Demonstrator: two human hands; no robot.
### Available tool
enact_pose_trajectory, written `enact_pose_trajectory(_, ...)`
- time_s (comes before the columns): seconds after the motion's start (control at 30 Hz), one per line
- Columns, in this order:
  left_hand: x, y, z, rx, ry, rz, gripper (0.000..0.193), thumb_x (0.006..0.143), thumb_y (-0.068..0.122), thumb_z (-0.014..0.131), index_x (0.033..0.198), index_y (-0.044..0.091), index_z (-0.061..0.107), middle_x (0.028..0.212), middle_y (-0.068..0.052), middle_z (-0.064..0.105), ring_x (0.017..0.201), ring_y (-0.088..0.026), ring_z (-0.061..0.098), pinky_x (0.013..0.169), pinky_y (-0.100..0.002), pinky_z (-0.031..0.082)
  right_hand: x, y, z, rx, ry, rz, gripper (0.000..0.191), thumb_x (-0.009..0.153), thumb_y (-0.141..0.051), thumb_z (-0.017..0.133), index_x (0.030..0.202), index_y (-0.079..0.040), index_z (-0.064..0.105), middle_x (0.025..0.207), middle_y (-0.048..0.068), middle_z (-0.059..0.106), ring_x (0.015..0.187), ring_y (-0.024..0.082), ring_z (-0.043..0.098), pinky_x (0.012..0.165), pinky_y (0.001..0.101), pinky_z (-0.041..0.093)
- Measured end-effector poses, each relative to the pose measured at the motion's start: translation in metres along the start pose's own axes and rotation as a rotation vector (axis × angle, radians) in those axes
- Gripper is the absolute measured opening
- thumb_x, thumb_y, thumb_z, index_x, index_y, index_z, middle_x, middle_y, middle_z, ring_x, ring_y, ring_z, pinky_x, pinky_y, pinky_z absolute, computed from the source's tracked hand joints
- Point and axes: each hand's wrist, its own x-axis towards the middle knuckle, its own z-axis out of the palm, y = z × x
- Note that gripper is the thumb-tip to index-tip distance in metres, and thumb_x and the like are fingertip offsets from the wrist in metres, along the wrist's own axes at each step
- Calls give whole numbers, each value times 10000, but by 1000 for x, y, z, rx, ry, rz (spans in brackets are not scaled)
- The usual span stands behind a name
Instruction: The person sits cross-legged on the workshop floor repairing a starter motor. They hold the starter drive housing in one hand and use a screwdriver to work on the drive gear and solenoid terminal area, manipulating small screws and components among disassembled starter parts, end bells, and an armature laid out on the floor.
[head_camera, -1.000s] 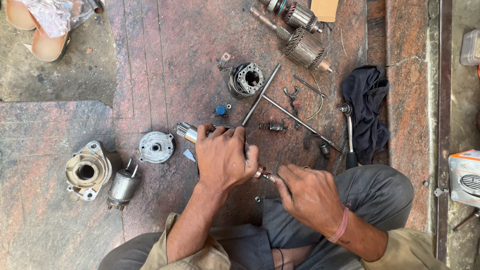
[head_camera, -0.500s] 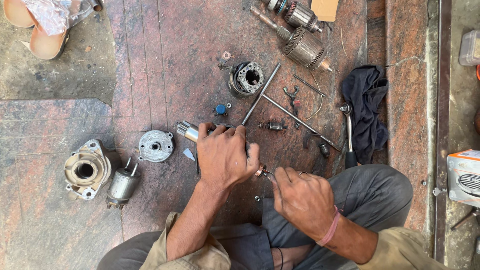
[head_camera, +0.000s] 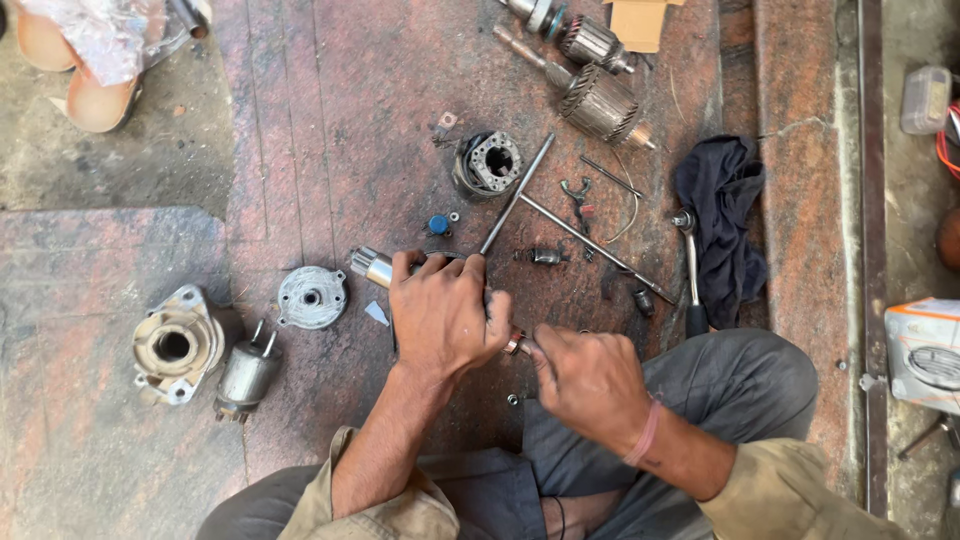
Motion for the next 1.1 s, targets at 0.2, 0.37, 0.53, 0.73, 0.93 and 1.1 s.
enact_pose_trajectory(0.2,-3,-6,1,-44,50,62,293,739,340,597,739,50,639,714,-121,682,732,-307,651,899,-493,429,6,4,-16,-11,-143,52,155,876,-251,660,844,-103,690,630,169,685,620,408,680,567,543,522)
enact_pose_trajectory(0.37,-5,-7,5,-64,63,64,311,722,323,590,804,31,658,707,-106,676,728,-293,645,897,-480,431,6,8,-19,-21,-177,13,143,858,-249,672,837,-109,697,616,161,681,598,406,677,558,550,515)
enact_pose_trajectory(0.53,-6,-5,6,-52,50,53,293,733,322,598,759,36,656,709,-108,679,740,-301,647,901,-481,433,3,9,-9,43,-95,-19,169,853,-231,674,769,-85,688,641,163,684,605,405,675,567,537,515)
enact_pose_trajectory(0.73,-6,3,1,-48,68,56,296,741,306,584,786,24,661,701,-113,676,731,-300,644,906,-490,432,-1,9,-8,56,-88,34,182,880,-234,665,786,-82,697,614,174,673,601,408,672,571,533,510)
enact_pose_trajectory(0.93,-8,6,-1,-19,55,22,268,749,301,583,757,42,648,676,-133,661,736,-307,648,917,-492,430,-4,-2,-6,20,-77,59,199,899,-246,642,805,-75,686,627,171,679,607,408,676,574,532,516)
enact_pose_trajectory(1.1,-7,2,-3,-35,93,72,271,738,318,592,755,48,621,717,-109,670,739,-303,642,917,-496,421,1,-4,-10,5,-60,40,187,898,-247,648,829,-77,681,639,166,688,618,408,682,563,537,515)
